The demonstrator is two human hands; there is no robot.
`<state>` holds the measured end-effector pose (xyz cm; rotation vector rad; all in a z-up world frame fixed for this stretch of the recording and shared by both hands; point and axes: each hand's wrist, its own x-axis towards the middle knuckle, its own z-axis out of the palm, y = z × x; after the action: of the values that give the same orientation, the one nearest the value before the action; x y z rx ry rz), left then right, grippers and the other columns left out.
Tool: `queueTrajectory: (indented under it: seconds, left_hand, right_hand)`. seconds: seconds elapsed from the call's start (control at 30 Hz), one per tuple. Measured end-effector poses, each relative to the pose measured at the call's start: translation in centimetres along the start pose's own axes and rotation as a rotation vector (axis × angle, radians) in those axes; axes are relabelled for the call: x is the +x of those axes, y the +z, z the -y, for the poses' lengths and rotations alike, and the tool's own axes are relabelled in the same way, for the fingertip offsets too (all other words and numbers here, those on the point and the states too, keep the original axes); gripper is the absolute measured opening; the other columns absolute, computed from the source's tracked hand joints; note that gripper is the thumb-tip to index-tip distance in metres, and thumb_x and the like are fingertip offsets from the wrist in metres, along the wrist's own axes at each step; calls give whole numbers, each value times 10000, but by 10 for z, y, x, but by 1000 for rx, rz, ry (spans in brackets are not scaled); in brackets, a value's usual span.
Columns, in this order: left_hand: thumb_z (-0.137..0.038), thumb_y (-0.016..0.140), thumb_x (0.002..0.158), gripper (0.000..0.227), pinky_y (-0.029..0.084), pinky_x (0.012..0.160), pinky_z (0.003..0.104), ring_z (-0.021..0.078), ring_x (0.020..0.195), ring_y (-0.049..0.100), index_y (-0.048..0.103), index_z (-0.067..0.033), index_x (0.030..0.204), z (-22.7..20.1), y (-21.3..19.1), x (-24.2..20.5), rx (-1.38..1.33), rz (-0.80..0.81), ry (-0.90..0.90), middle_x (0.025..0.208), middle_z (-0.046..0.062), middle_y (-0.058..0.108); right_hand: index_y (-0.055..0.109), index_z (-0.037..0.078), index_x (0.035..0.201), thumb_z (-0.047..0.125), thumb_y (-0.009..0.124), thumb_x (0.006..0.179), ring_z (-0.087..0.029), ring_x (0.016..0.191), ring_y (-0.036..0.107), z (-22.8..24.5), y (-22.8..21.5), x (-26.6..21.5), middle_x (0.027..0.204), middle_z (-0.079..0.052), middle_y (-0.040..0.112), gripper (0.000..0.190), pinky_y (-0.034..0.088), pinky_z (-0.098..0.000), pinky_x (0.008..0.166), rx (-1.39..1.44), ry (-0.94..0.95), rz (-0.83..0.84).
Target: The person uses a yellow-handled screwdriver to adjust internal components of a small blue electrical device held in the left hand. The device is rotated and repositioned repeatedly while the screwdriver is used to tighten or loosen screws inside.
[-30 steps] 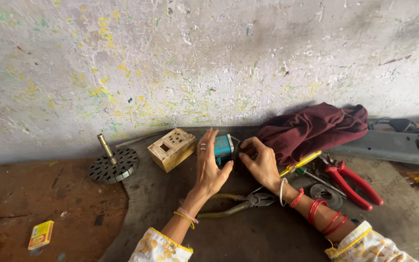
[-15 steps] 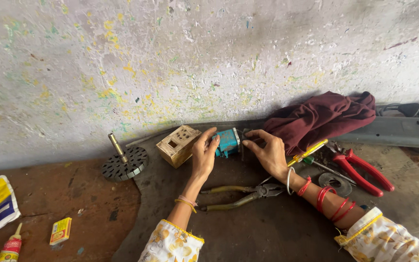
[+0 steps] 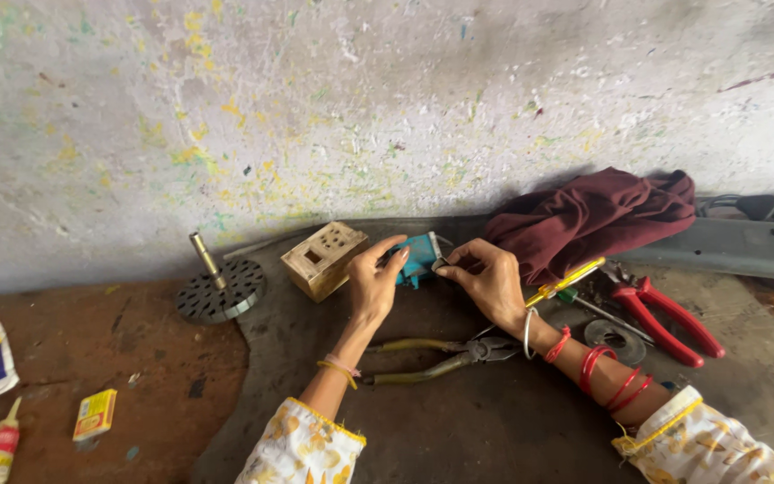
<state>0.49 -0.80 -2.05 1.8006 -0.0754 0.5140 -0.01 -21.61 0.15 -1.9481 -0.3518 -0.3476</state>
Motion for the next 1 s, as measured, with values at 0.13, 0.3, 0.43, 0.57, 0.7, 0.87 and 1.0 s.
queueTrajectory:
  seconds: [0.13, 0.3, 0.43, 0.57, 0.7, 0.87, 1.0]
  left_hand:
    - [-155, 751, 919, 246, 544, 636, 233, 89, 754, 669, 786, -18, 1120, 9, 11, -3, -173, 25, -16, 925, 53, 782]
    - [-130, 751, 933, 262, 583, 830, 279, 118, 912, 707, 747, 40, 1132, 11, 17, -2, -335, 106, -49, 1033, 98, 763]
    - [-146, 720, 945, 284, 612, 909, 310, 127, 954, 717, 735, 33, 1164, 7, 15, -2, -216, 135, 23, 1060, 92, 767]
    - [-162, 698, 966, 298, 598, 948, 311, 132, 1004, 717, 712, 20, 1202, 7, 14, -4, -216, 159, 47, 1105, 84, 755]
    - [-184, 693, 971, 295, 600, 914, 314, 126, 987, 711, 727, -9, 1206, 2, 12, -4, -251, 168, 47, 1091, 81, 764]
    - [-211, 688, 978, 278, 595, 868, 291, 110, 959, 718, 741, -55, 1202, -7, 10, -13, -170, 188, 3, 1062, 61, 775]
    - [-219, 705, 968, 281, 580, 791, 288, 105, 904, 711, 753, -64, 1198, -13, 11, -18, -106, 165, -28, 1002, 71, 783]
  right_hand:
    - [733, 23, 926, 184, 911, 754, -175, 747, 721, 11, -2, -2, 908, -100, 743, 296, 563, -303, 675, -122, -108, -44]
    - [594, 47, 1299, 185, 808, 854, -214, 979, 731, 9, -6, 2, 1145, -112, 722, 513, 567, -328, 854, 58, -199, -32]
    - [590, 73, 1370, 237, 754, 874, -286, 1141, 659, 8, -7, 7, 1307, -140, 656, 547, 511, -392, 973, -24, -204, 30]
    - [634, 92, 1355, 314, 782, 843, -331, 1217, 569, 5, -11, 8, 1378, -126, 644, 577, 439, -422, 1055, -251, -229, 37]
    - [594, 72, 1394, 350, 809, 820, -359, 1294, 548, -1, -13, 15, 1388, -155, 635, 673, 418, -433, 1090, -234, -323, 68]
    - [415, 70, 1532, 297, 771, 875, -322, 1342, 547, -4, -23, 22, 1429, -176, 587, 782, 414, -421, 1091, 51, -224, 401]
    - [466, 84, 1494, 230, 762, 854, -325, 1255, 609, 10, -28, 17, 1337, -174, 629, 720, 459, -412, 1046, -16, -250, 405]
